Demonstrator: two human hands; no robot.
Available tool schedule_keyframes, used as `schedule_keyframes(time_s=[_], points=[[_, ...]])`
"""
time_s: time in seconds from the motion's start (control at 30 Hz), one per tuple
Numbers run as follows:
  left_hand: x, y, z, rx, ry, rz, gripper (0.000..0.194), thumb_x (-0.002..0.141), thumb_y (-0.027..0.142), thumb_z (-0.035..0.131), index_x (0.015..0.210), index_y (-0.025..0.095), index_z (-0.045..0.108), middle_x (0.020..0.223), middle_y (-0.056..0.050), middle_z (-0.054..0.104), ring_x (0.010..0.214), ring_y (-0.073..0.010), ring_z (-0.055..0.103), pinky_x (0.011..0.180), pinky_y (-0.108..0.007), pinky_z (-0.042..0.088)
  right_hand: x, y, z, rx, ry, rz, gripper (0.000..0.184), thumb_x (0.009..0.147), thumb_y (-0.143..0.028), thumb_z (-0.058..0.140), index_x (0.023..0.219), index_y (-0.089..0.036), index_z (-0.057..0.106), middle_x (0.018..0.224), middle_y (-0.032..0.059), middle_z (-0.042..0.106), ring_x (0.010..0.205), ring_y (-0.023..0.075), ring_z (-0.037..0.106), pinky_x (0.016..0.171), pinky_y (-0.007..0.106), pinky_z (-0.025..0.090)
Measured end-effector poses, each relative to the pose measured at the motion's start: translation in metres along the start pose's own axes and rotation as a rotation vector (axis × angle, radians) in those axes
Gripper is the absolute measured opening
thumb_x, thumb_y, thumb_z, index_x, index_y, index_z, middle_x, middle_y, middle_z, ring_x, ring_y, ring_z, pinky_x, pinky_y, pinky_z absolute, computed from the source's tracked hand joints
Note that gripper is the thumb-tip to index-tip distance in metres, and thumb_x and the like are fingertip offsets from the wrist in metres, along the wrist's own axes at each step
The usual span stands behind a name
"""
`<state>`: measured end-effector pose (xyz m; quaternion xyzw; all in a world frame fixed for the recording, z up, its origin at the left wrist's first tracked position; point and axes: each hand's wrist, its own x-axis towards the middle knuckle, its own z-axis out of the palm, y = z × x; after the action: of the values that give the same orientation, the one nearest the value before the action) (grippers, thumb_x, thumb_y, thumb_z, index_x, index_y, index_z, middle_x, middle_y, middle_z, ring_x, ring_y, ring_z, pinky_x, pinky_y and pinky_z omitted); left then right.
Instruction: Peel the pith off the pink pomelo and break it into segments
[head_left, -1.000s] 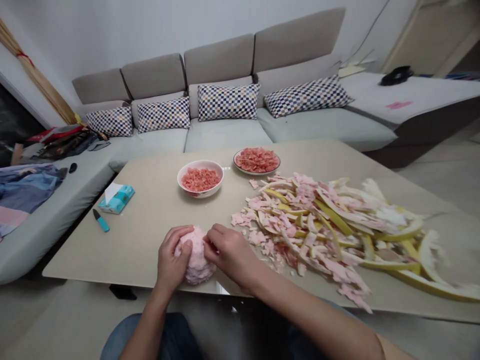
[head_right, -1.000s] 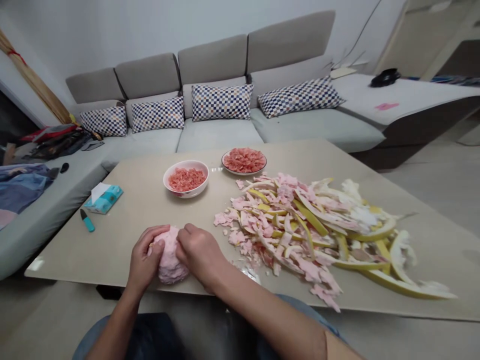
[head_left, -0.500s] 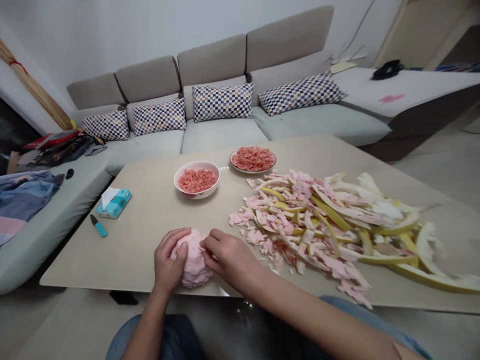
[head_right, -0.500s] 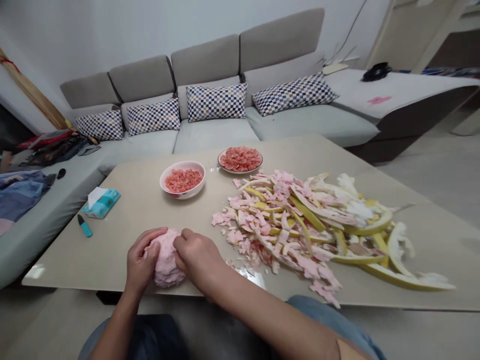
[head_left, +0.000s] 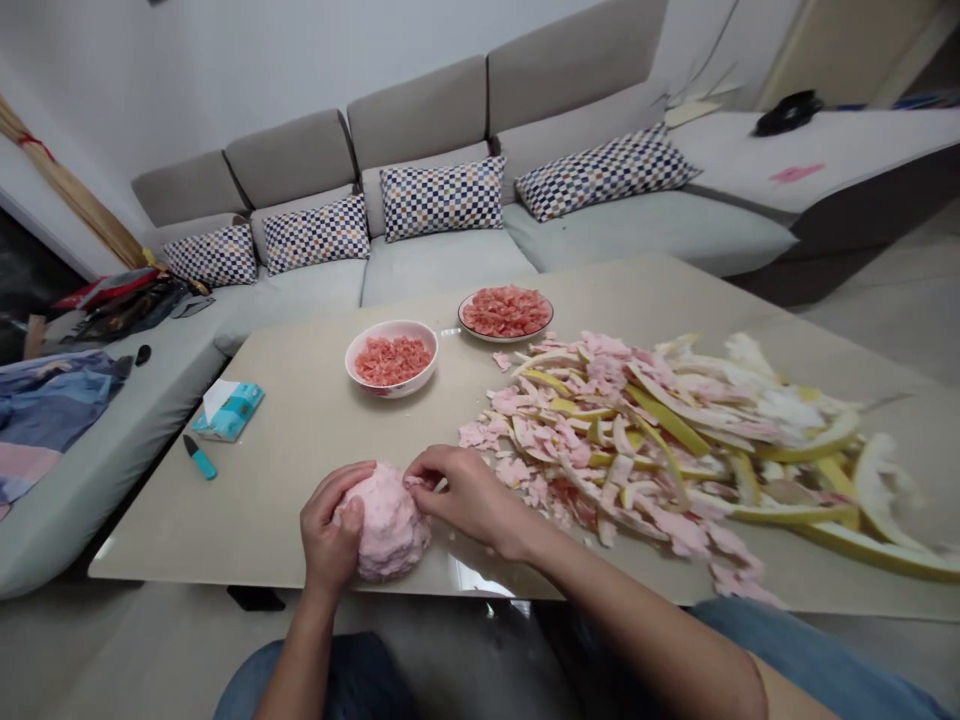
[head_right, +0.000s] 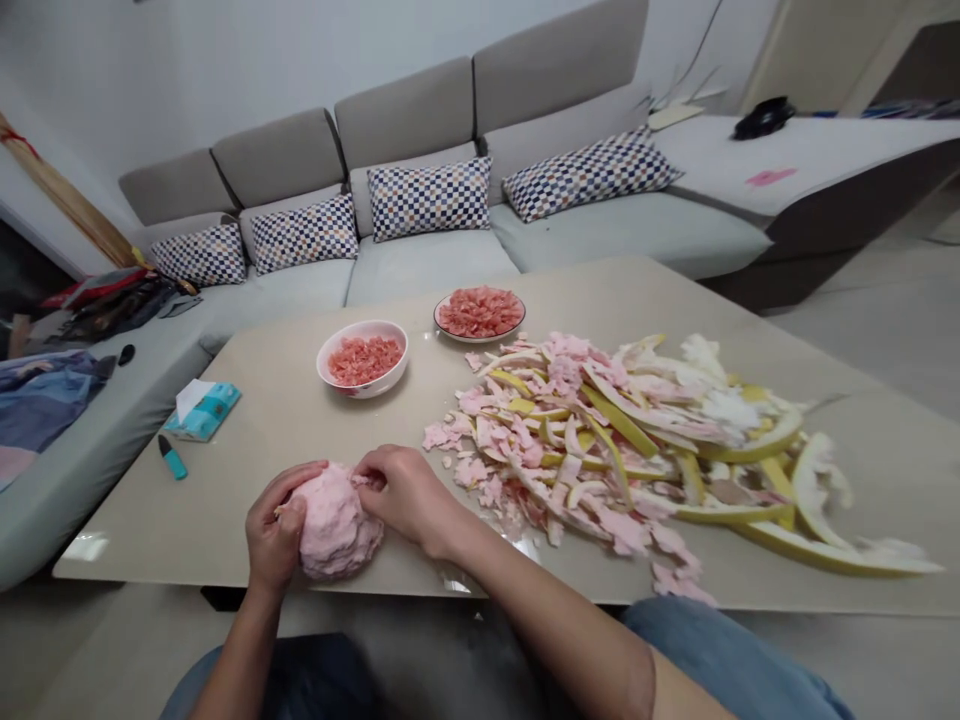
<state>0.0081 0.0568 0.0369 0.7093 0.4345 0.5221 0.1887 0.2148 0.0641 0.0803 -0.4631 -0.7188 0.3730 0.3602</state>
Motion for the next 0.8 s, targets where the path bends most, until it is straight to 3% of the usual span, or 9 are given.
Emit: schedule_keyframes(time_s=[0.1,0.23,0.3,0.4,0.53,0.6,0.7,0.8], points=[[-0.001,-0.004,-0.002,-0.003,-0.028,0.033,0.024,0.093,0.03,0.053,0.107,0.023,0.071,0.11,-0.007,0.074,0.106,-0.022,0.067,0.095,-0.037,0.052,-0.001,0.0,-0.008,0.207,-0.023,0.022,0.017,0.086,-0.016,0.059,0.094,-0.018,0.074,0.084,0.0019,0.073,0.068,0.0134,0.066,0.066,0.025,0.051],[0.002,-0.008,-0.011,-0.036,-0.181,0.056,0.034,0.092,0.043,0.059,0.119,0.025,0.067,0.121,-0.009,0.069,0.115,-0.0244,0.063,0.101,-0.041,0.049,-0.01,0.006,-0.036,0.12,0.145,0.092,0.025,0.091,-0.029,0.053,0.101,-0.019,0.073,0.105,0.007,0.073,0.062,0.0135,0.067,0.059,0.028,0.054],[0.003,-0.009,-0.02,-0.053,-0.297,0.05,0.055,0.083,0.057,0.067,0.129,0.027,0.061,0.133,-0.011,0.062,0.126,-0.0283,0.056,0.107,-0.045,0.045,-0.017,0.018,-0.061,-0.082,0.271,0.084,0.028,0.094,-0.036,0.049,0.094,-0.019,0.072,0.096,0.0075,0.074,0.068,0.018,0.068,0.059,0.029,0.053],[0.002,-0.01,-0.033,-0.064,-0.438,-0.021,0.089,0.065,0.067,0.078,0.141,0.031,0.051,0.149,-0.012,0.047,0.14,-0.0336,0.042,0.116,-0.049,0.035,-0.029,0.042,-0.106,-0.555,0.503,0.01,0.028,0.093,-0.034,0.049,0.085,-0.019,0.072,0.085,0.01,0.072,0.078,0.025,0.068,0.071,0.037,0.053],[-0.003,-0.013,-0.043,-0.146,-0.545,-0.194,0.104,0.058,0.064,0.084,0.147,0.03,0.042,0.154,-0.012,0.039,0.144,-0.0354,0.036,0.121,-0.051,0.025,-0.037,0.064,-0.141,-0.979,0.662,-0.038,0.032,0.088,-0.019,0.044,0.098,-0.014,0.074,0.104,0.0208,0.071,0.094,0.0343,0.066,0.081,0.051,0.052],[-0.004,-0.014,-0.045,-0.207,-0.574,-0.265,0.106,0.057,0.06,0.087,0.148,0.03,0.041,0.155,-0.012,0.037,0.144,-0.0355,0.036,0.122,-0.05,0.024,-0.037,0.059,-0.135,-1.019,0.684,-0.095,0.032,0.089,-0.018,0.044,0.102,-0.015,0.073,0.11,0.0216,0.07,0.102,0.0361,0.065,0.086,0.054,0.051],[-0.004,-0.016,-0.045,-0.285,-0.582,-0.312,0.107,0.056,0.054,0.09,0.148,0.03,0.041,0.155,-0.01,0.036,0.144,-0.0349,0.036,0.121,-0.047,0.026,-0.036,0.033,-0.097,-0.824,0.598,-0.256,0.023,0.093,-0.023,0.051,0.1,-0.019,0.073,0.103,0.0147,0.074,0.095,0.0295,0.069,0.084,0.046,0.056],[-0.004,-0.017,-0.042,-0.303,-0.542,-0.31,0.103,0.055,0.046,0.092,0.145,0.028,0.045,0.153,-0.011,0.04,0.143,-0.0346,0.038,0.121,-0.046,0.027,-0.038,-0.003,-0.044,-0.594,0.314,-0.321,0.02,0.095,-0.025,0.055,0.106,-0.021,0.071,0.103,0.0095,0.075,0.093,0.0232,0.071,0.082,0.037,0.058]])
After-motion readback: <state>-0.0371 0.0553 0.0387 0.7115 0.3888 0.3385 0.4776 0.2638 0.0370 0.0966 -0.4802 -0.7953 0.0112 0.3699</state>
